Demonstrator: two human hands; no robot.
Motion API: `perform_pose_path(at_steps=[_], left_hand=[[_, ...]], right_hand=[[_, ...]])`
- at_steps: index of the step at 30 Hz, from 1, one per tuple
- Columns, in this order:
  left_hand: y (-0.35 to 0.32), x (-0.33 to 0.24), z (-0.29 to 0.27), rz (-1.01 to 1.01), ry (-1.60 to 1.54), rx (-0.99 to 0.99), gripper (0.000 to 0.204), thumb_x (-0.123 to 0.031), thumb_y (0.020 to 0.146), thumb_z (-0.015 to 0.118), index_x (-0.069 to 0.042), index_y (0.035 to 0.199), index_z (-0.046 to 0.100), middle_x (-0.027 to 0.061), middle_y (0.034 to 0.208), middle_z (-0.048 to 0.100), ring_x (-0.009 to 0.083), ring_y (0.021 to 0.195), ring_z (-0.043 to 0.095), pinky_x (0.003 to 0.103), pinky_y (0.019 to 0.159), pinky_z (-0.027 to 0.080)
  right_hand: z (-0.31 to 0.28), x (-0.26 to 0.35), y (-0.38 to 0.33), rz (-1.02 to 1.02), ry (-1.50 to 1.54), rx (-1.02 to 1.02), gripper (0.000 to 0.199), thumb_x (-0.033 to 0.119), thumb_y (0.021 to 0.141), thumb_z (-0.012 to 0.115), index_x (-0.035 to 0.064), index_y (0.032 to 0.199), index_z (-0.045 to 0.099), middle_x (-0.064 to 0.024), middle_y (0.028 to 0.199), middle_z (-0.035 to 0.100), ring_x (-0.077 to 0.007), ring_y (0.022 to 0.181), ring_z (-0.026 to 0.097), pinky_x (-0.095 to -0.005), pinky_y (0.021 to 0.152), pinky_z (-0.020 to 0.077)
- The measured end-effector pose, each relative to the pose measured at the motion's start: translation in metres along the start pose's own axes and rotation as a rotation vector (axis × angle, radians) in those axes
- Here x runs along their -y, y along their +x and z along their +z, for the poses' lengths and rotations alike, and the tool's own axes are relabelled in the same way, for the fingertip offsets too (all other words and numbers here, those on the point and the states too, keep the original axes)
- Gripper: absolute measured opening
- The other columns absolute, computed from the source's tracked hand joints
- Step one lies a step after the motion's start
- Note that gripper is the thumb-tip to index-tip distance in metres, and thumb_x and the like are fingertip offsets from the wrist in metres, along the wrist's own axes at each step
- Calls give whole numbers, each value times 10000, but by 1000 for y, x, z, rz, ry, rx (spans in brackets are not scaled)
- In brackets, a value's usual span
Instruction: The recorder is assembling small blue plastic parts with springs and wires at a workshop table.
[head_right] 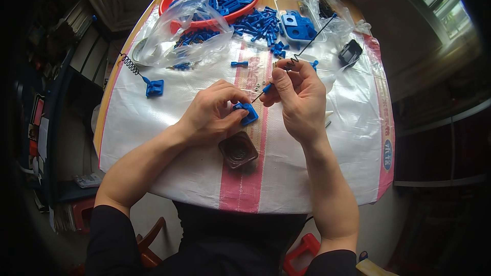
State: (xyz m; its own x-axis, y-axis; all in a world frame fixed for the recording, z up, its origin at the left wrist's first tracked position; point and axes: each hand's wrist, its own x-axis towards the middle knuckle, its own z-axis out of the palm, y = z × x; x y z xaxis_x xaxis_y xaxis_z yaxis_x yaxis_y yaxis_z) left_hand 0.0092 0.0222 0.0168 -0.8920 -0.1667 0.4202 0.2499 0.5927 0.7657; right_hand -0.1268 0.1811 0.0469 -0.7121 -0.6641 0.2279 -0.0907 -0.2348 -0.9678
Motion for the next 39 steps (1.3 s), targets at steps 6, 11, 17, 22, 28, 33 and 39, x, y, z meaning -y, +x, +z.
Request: perform_pose_path(at_steps=[6,11,17,22,28,33,39], left_hand=[[1,-1,-1,54,41,-22,147,-74,818,782,-51,945,711,99,965,700,238,899,650,344,741,515],[0,1,-1,51,56,-28,157,-82,804,798,-50,931,711,94,950,699,236,886,648,343,740,513],[0,1,-1,54,58,-24,160,-83,803,799,-50,935,714,92,942,697,233,879,649,341,735,514],[1,2,-1,57,46,-37,161,-81,807,792,-53,947,719,90,937,699,229,877,648,341,731,514],[1,0,-2,36,34,-26,165,-88,804,797,-56,947,720,87,924,699,221,852,642,334,720,509],[1,-6,-1,-10,-9,-75,183,-78,784,821,-58,937,722,79,915,704,216,805,642,328,699,503],[2,5,-1,211,59,-84,147,-32,793,767,-60,913,686,79,854,704,266,839,668,374,744,547]], right_hand=[[1,-1,-1,-21,2,6,283,224,1020,646,-9,1156,559,-90,820,677,-155,679,699,-278,607,585],[3,-1,-2,-21,12,12,282,215,1021,643,-16,1155,552,-97,837,676,-161,679,700,-289,610,593],[3,-2,-3,-14,10,32,281,205,1021,642,-21,1158,548,-101,851,674,-165,687,704,-292,613,597],[3,-2,-3,-16,-10,37,283,203,1022,640,-22,1163,544,-106,859,676,-167,696,708,-290,617,597],[4,-2,-4,-24,-16,34,274,200,1024,637,-19,1161,546,-105,856,675,-168,699,709,-290,619,595],[3,-2,-4,-38,-16,28,265,198,1025,636,-15,1156,548,-99,844,674,-167,693,709,-290,614,594],[3,1,-2,-55,-15,-15,246,202,1024,638,-10,1128,565,-92,825,675,-159,673,706,-284,603,592]])
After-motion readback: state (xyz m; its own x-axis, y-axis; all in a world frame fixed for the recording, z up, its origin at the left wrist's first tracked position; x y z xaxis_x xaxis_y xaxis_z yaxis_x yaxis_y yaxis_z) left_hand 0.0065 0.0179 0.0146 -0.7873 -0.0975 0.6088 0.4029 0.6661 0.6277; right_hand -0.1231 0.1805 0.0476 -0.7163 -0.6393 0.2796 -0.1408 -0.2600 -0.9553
